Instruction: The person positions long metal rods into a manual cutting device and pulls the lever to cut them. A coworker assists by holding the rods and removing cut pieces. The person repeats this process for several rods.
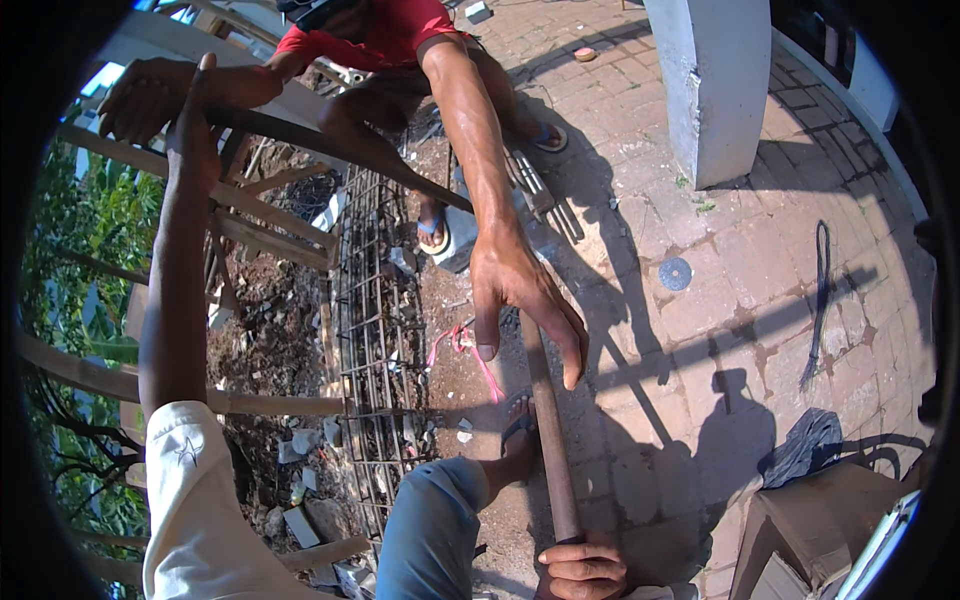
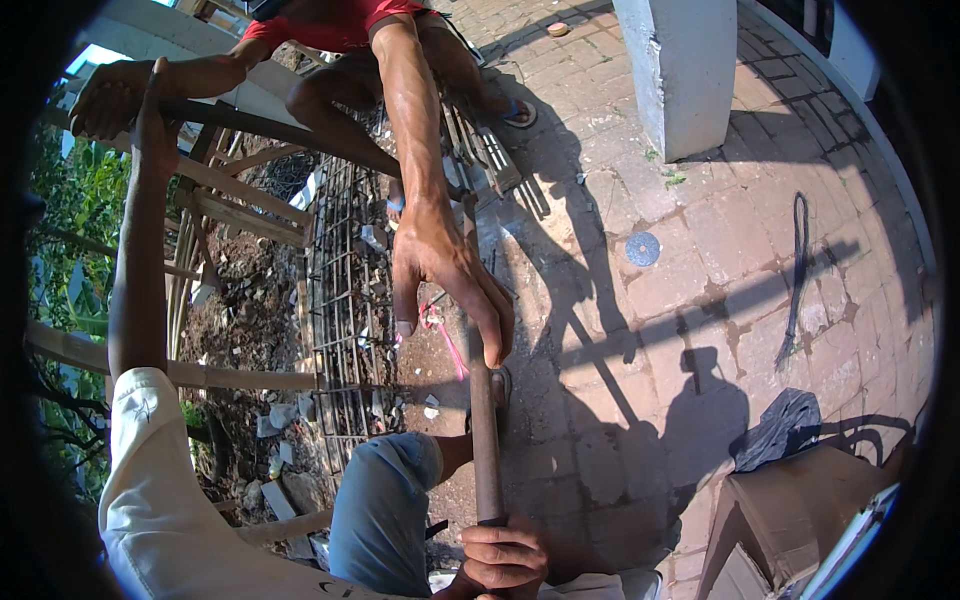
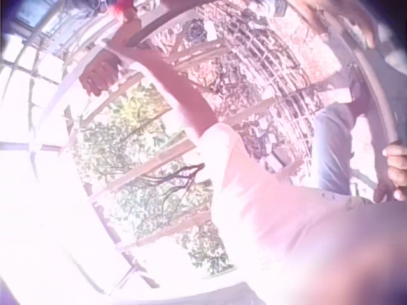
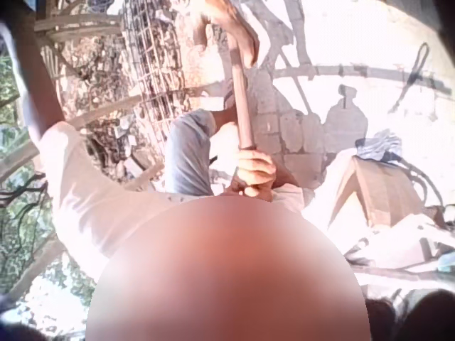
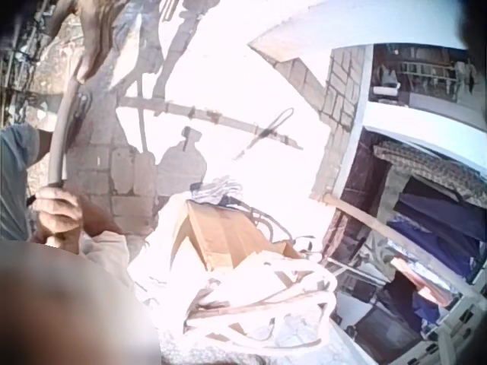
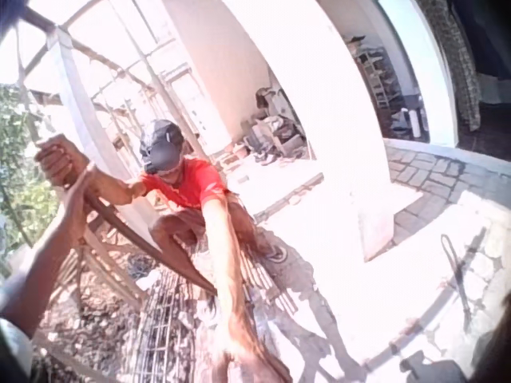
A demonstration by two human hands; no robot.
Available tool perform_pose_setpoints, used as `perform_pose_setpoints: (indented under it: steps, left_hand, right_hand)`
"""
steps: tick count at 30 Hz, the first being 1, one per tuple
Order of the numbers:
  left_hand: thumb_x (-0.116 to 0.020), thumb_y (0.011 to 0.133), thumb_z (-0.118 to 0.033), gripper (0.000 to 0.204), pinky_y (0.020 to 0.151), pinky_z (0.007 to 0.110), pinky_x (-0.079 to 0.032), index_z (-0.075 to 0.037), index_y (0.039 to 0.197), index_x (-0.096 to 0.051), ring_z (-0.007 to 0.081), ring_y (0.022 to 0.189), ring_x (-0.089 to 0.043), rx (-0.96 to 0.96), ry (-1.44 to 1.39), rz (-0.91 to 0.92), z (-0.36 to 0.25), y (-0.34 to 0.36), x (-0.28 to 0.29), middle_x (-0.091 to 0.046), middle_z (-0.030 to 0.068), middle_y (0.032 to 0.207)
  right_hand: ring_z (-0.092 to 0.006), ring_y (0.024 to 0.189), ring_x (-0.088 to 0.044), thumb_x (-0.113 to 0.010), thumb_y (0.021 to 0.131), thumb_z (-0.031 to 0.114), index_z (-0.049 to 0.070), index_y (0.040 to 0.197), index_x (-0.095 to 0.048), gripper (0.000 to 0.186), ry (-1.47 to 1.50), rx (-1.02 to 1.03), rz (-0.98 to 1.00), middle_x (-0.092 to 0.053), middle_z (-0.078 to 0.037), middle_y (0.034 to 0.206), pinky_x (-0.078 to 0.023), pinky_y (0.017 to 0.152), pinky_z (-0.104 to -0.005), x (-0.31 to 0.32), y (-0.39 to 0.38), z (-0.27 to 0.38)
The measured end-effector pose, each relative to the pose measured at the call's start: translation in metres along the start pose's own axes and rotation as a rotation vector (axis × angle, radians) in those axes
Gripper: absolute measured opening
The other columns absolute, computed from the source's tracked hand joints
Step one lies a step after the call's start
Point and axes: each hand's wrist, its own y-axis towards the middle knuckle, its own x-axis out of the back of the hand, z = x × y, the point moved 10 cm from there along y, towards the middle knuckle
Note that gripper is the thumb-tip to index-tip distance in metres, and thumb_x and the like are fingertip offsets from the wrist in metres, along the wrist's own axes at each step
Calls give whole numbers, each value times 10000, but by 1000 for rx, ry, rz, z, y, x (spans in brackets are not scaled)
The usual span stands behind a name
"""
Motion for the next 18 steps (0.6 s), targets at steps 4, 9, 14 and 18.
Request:
perform_pose_setpoints:
  steps: [4,9,14,18]
  left_hand:
    - [-635,869,-261,232,681,305,-494,-40,939,-641,145,681,-567,76,-487,205,7,45,-18,-572,28,733]
    - [-517,913,-180,202,644,372,-481,6,929,-593,165,543,-426,-42,-586,-42,14,25,6,-400,11,601]
    - [-525,887,-139,166,612,365,-485,5,833,-590,187,553,-504,44,-524,-372,33,17,42,-478,41,592]
    - [-536,870,-116,172,567,337,-428,-21,727,-544,146,492,-411,84,-521,-378,26,9,33,-406,13,550]
  right_hand:
    - [-269,636,-571,-629,654,123,11,716,-462,211,-260,524,-427,-555,-144,699,-547,623,-468,38,3,35]
    - [-193,552,-541,-581,836,131,52,766,-475,150,-162,277,-166,-530,-82,636,-540,521,-403,19,67,19]
    - [-144,458,-439,-518,872,231,94,747,-476,190,-402,210,-766,-416,-15,528,-436,441,-348,35,111,42]
    - [-156,463,-442,-539,872,238,94,737,-492,203,-382,175,-680,-440,-26,551,-441,443,-328,35,203,36]
